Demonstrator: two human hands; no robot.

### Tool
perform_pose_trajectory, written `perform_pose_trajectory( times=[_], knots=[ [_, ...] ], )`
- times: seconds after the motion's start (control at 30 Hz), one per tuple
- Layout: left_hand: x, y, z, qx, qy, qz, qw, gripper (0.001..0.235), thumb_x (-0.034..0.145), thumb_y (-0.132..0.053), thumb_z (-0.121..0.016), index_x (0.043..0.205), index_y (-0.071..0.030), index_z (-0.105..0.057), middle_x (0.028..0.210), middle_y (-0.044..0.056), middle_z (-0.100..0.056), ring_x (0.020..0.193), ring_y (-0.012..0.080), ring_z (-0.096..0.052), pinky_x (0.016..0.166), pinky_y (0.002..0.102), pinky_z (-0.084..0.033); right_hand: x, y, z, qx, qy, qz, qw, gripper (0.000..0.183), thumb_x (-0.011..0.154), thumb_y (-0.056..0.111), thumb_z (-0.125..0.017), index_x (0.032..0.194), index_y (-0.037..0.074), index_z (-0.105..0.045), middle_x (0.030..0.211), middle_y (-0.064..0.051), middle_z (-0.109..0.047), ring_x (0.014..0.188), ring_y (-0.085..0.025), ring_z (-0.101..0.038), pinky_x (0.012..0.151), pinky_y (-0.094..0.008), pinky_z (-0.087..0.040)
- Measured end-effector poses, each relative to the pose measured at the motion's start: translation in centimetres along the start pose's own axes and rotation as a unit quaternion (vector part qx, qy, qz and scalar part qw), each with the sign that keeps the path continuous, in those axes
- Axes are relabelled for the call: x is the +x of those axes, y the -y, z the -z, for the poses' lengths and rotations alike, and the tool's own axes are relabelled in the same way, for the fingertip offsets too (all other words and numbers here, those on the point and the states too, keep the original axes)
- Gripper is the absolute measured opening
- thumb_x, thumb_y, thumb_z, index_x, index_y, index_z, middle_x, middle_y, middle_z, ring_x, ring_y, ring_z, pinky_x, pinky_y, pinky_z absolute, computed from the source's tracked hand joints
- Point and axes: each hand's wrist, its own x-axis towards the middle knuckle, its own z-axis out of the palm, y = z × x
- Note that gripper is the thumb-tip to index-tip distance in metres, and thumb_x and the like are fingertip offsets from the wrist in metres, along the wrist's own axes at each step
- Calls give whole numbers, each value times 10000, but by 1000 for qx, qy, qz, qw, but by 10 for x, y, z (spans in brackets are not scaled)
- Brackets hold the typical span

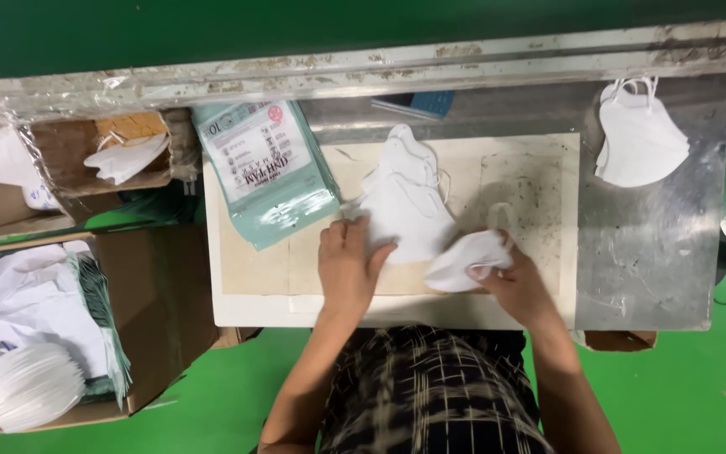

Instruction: Packing several face masks into plastic bags at a manufacturing facility.

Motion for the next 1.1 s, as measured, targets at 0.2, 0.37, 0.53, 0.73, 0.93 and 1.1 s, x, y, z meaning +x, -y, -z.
perform_pose_trajectory(
  times=[0.2, 0.37, 0.53, 0.73, 0.93, 1.1],
  knots=[
    [-26, 17, -47, -13, 37, 22, 999, 211, 852, -105, -789, 1014, 9, -717, 1053, 156, -642, 933, 307, -568, 835, 435, -474, 14, 61, -47, -405, -100, 390, 821, 300, 773, 177, -801, 986, 194, -591, 1380, -233, -620, 1204, -373, -606, 916, -402, -554],
    [-29, 31, -49, -129, 36, 12, 991, 94, 917, -41, -684, 1008, -45, -711, 1163, 130, -670, 1116, 310, -630, 987, 411, -517, 19, 58, -51, -350, -101, 224, 904, 354, 863, 186, -776, 1173, 103, -625, 1245, -91, -696, 1021, -233, -712, 867, -399, -566],
    [30, 17, -20, -124, -19, 31, 992, 289, 1013, -50, -604, 1298, -10, -634, 1331, 211, -633, 1254, 376, -592, 1076, 442, -487, 26, 12, 7, -27, -33, 153, 987, 461, 860, 156, -739, 1270, 84, -542, 1169, -78, -697, 1001, -121, -715, 780, -262, -633],
    [61, 6, -41, 72, 149, 86, 982, 978, 695, -355, -867, 1429, 100, -409, 1283, 296, -576, 1146, 420, -532, 960, 517, -398, 26, -10, 50, 136, -102, 139, 976, 106, 1074, 30, -632, 1150, -21, -686, 1029, -30, -693, 897, -86, -608, 770, -233, -495],
    [39, 12, -50, 49, 268, 158, 949, 819, 683, -350, -908, 1349, -21, -563, 1266, 157, -648, 1189, 300, -569, 1041, 505, -376, 31, 38, 28, 162, -240, 208, 934, 179, 1023, 12, -591, 1190, 19, -656, 1081, 25, -699, 947, -48, -628, 830, -200, -501],
    [10, 29, -55, -431, 264, 286, 814, 502, 763, -93, -848, 1238, -23, -703, 1261, 224, -753, 1177, 307, -706, 953, 329, -605, 68, -8, 28, -144, -84, 100, 981, 234, 1107, 184, -535, 1140, -24, -638, 903, -104, -645, 786, -143, -561, 717, -288, -471]
  ],
)
